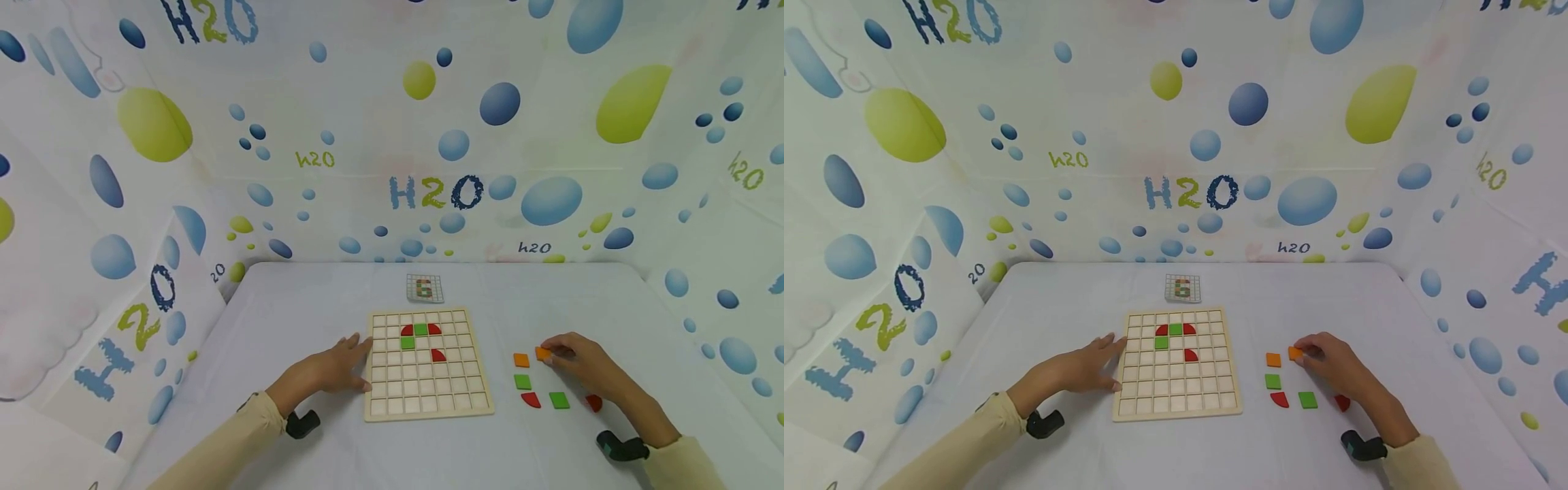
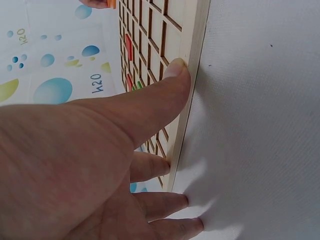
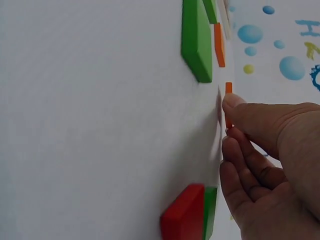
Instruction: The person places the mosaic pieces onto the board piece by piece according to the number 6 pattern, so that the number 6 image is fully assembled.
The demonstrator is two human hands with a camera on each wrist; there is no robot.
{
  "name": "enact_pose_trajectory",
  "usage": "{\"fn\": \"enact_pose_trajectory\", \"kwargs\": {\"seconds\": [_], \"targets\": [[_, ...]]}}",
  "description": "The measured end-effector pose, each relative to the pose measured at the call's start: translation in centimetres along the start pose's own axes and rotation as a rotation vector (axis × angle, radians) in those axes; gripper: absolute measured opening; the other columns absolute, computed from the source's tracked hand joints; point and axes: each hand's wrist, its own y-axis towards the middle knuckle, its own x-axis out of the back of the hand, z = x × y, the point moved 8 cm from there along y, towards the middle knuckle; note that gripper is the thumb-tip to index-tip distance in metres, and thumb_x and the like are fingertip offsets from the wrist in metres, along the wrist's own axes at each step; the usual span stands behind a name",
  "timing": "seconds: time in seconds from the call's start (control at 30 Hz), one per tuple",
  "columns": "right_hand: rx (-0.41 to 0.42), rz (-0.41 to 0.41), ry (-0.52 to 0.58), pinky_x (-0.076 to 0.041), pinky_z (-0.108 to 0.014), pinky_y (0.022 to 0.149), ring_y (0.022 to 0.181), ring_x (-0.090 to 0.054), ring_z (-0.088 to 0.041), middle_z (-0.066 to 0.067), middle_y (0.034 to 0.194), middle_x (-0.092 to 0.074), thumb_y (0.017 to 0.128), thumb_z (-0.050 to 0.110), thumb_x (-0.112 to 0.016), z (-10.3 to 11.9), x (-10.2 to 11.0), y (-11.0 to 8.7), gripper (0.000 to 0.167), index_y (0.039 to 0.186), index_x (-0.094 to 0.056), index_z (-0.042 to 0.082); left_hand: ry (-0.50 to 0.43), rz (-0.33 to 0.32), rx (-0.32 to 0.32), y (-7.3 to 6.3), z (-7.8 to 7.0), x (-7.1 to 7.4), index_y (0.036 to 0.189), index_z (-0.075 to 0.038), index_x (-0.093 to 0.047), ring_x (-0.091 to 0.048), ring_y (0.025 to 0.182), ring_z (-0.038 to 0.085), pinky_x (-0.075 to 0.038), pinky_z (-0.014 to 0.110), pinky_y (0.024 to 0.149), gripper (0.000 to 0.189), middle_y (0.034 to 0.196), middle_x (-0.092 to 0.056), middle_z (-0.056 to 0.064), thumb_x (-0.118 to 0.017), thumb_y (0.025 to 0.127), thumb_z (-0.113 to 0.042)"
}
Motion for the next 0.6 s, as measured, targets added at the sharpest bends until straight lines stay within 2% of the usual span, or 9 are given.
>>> {"fn": "enact_pose_trajectory", "kwargs": {"seconds": [0.27,0.6], "targets": [[0.004,0.007,0.025,-0.06,-0.048,0.098,0.112,-0.067,-0.028,-0.008,0.123,-0.071,0.1,0.016,-0.074,1.5,-0.4,0.8,0.026,0.125,-0.072,0.009,-0.01,0.0,0.003,-0.1,0.0,0.0,0.166,-0.008,-0.031,-0.021,0.159,0.047,-0.031,0.064,0.123,0.094,0.173,-0.023,0.024,-0.08,0.093,-0.042],[0.019,0.011,0.031,-0.059,-0.051,0.099,0.112,-0.066,-0.029,-0.008,0.121,-0.069,0.1,0.014,-0.074,4.7,-1.1,1.8,0.024,0.123,-0.073,0.009,-0.001,-0.001,-0.002,0.0,0.0,0.0,0.166,-0.008,-0.031,-0.022,0.159,0.047,-0.031,0.063,0.123,0.093,0.173,-0.024,0.024,-0.079,0.094,-0.042]]}}
